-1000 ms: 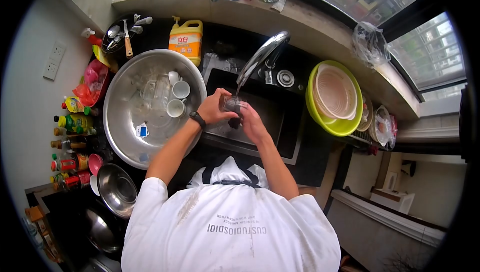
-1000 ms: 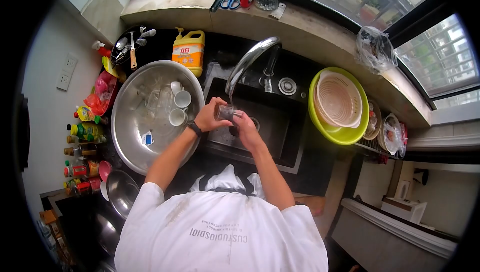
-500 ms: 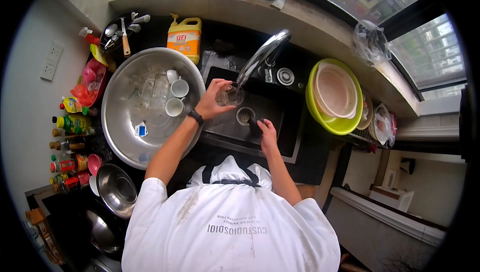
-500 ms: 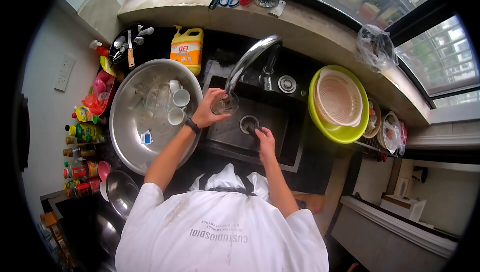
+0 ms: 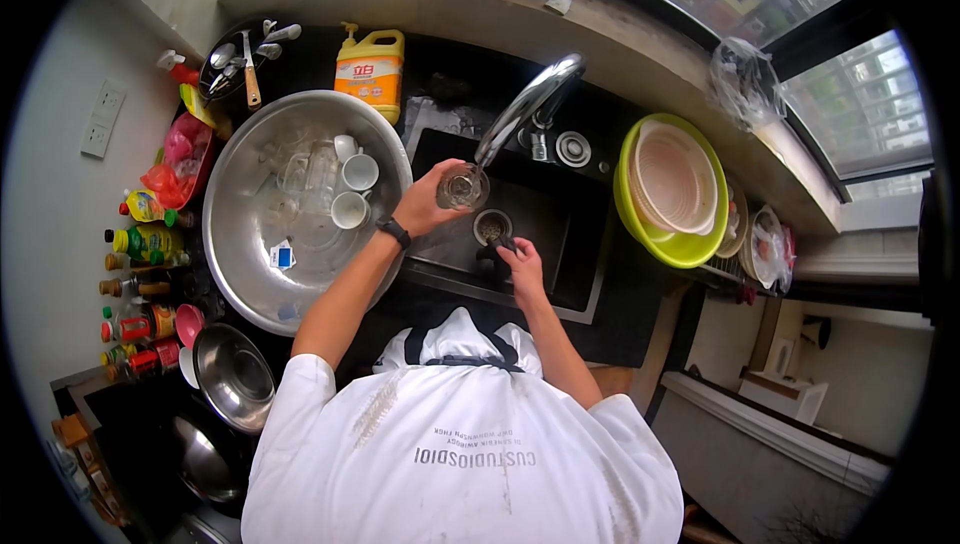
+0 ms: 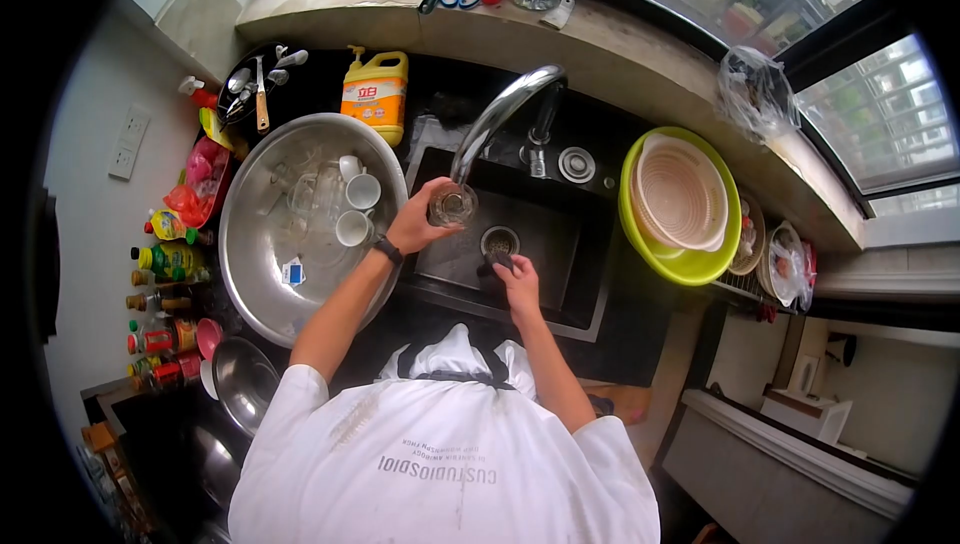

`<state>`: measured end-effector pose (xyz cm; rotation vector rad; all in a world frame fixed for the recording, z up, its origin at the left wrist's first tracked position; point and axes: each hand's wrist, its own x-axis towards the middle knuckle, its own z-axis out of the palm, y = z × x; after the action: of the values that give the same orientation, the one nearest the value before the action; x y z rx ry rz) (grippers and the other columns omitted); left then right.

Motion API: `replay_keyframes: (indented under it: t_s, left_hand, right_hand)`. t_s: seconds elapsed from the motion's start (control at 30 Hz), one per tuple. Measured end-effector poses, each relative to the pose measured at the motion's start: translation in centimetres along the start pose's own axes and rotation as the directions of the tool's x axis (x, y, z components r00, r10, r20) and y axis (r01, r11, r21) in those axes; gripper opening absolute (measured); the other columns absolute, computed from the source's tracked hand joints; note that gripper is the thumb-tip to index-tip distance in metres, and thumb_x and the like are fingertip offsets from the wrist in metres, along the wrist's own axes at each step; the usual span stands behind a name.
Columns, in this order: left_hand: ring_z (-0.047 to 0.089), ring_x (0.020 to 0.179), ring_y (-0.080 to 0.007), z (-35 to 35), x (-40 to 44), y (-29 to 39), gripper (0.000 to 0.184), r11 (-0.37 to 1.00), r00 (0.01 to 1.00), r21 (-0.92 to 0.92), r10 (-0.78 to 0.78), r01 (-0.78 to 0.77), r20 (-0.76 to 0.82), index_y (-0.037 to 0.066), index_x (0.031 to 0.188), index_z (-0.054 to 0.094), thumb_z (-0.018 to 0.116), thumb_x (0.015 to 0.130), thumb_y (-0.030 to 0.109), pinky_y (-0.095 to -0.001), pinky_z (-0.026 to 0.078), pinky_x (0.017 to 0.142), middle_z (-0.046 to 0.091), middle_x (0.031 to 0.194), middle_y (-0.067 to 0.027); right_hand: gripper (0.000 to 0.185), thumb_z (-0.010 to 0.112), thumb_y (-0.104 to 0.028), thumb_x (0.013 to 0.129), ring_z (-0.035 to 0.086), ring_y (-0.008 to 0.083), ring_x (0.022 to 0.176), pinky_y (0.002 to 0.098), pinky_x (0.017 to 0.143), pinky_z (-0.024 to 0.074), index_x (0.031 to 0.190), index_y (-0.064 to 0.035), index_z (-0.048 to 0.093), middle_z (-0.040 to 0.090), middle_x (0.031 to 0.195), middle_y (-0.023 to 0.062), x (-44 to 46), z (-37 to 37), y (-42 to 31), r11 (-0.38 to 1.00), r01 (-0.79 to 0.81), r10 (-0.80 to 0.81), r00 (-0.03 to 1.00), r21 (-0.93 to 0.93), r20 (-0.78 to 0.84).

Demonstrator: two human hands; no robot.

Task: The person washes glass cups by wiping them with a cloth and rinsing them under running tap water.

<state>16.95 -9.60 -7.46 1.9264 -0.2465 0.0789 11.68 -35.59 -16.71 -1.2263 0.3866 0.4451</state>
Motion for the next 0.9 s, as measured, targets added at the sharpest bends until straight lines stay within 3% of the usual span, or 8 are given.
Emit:
replay_keyframes:
  t_s: [0.13, 0.23, 0.4, 0.53, 0.67, 0.77, 0.83, 0.9]
  left_hand:
    - [0.065, 0.117, -0.0235, 0.0, 0.1, 0.8, 0.082, 0.997, 0.999, 0.069, 0.033, -0.034, 0.01, 0.008, 0.141, 0.049, 0.092, 0.072, 0.018, -0.0336, 0.051, 0.101, 0.065, 0.124, -0.0105]
    - [0.067, 0.106, -0.0268, 0.2, 0.2, 1.0, 0.083, 0.958, 0.99, 0.25, 0.129, -0.138, 0.054, 0.01, 0.142, 0.051, 0.091, 0.071, 0.028, -0.0357, 0.054, 0.09, 0.065, 0.113, -0.0099]
    - [0.065, 0.097, -0.0283, 1.6, -0.2, -0.3, 0.085, 0.705, 0.969, 0.684, 0.019, -0.187, 0.245, 0.013, 0.145, 0.051, 0.078, 0.077, 0.056, -0.0397, 0.05, 0.082, 0.066, 0.109, -0.009]
    - [0.066, 0.101, -0.0287, 2.2, -0.4, -0.8, 0.086, 0.562, 0.929, 0.801, -0.144, -0.205, 0.34, 0.013, 0.145, 0.051, 0.075, 0.077, 0.06, -0.0392, 0.051, 0.088, 0.069, 0.111, -0.0113]
    - [0.066, 0.105, -0.0297, 1.9, 0.0, -0.5, 0.087, 0.672, 0.937, 0.731, -0.165, -0.122, 0.309, 0.013, 0.146, 0.05, 0.077, 0.077, 0.058, -0.0412, 0.051, 0.09, 0.069, 0.113, -0.0121]
    - [0.066, 0.108, -0.0313, 1.5, 0.4, 0.2, 0.085, 0.794, 0.96, 0.608, -0.168, -0.003, 0.224, 0.01, 0.145, 0.049, 0.084, 0.076, 0.045, -0.0427, 0.052, 0.093, 0.069, 0.116, -0.0129]
    - [0.065, 0.114, -0.0298, 1.2, 0.4, 0.2, 0.085, 0.932, 0.987, 0.362, -0.032, -0.027, 0.155, 0.006, 0.143, 0.047, 0.089, 0.073, 0.028, -0.0401, 0.052, 0.099, 0.067, 0.12, -0.0126]
    - [0.065, 0.117, -0.0285, 1.0, 0.4, 0.1, 0.085, 0.963, 0.993, 0.266, 0.012, -0.043, 0.118, 0.006, 0.142, 0.046, 0.09, 0.072, 0.023, -0.0386, 0.051, 0.102, 0.066, 0.122, -0.0124]
  right_hand:
    - [0.037, 0.074, -0.001, 0.091, 0.066, 0.0158, 0.106, 0.0256, 0.093, 0.0506, 0.122, -0.0012, 0.054, 0.072, 0.114, 0.0101, -0.1, 0.6, 0.1, 1.0, -0.005, 0.005, 1.0, 0.001, 0.014]
    - [0.035, 0.073, -0.001, 0.091, 0.066, 0.0152, 0.105, 0.0248, 0.093, 0.0499, 0.122, -0.0012, 0.054, 0.072, 0.114, 0.0095, -0.5, 0.6, 0.1, 0.999, -0.033, 0.033, 0.999, -0.02, 0.017]
    - [0.035, 0.072, -0.001, 0.092, 0.066, 0.0149, 0.104, 0.0255, 0.091, 0.0508, 0.122, -0.0004, 0.054, 0.072, 0.113, 0.0099, -0.5, 0.0, 0.6, 0.999, -0.051, 0.051, 0.998, -0.018, -0.038]
    - [0.035, 0.073, -0.003, 0.091, 0.068, 0.0132, 0.096, 0.0243, 0.083, 0.0521, 0.12, -0.0036, 0.056, 0.073, 0.105, 0.0076, -0.5, -0.9, 1.2, 0.999, -0.035, 0.034, 0.997, -0.022, -0.073]
    - [0.035, 0.073, -0.003, 0.09, 0.068, 0.0143, 0.096, 0.0254, 0.083, 0.0527, 0.12, -0.0037, 0.055, 0.073, 0.106, 0.0078, -0.6, -1.5, 1.9, 0.999, -0.031, 0.03, 0.996, -0.009, -0.088]
    - [0.035, 0.073, -0.003, 0.09, 0.068, 0.015, 0.097, 0.0255, 0.084, 0.0526, 0.12, -0.0037, 0.055, 0.072, 0.107, 0.0082, -0.6, -1.7, 2.1, 0.999, -0.045, 0.046, 0.996, 0.009, -0.08]
    - [0.035, 0.073, -0.002, 0.09, 0.068, 0.0153, 0.097, 0.0255, 0.085, 0.0525, 0.12, -0.0037, 0.055, 0.072, 0.108, 0.0084, -0.6, -1.6, 1.9, 0.999, -0.051, 0.052, 0.996, 0.019, -0.071]
    - [0.034, 0.072, -0.002, 0.091, 0.068, 0.015, 0.099, 0.0254, 0.088, 0.0519, 0.12, -0.0033, 0.055, 0.072, 0.107, 0.0084, -0.7, -1.4, 1.8, 0.998, -0.051, 0.052, 0.996, 0.026, -0.067]
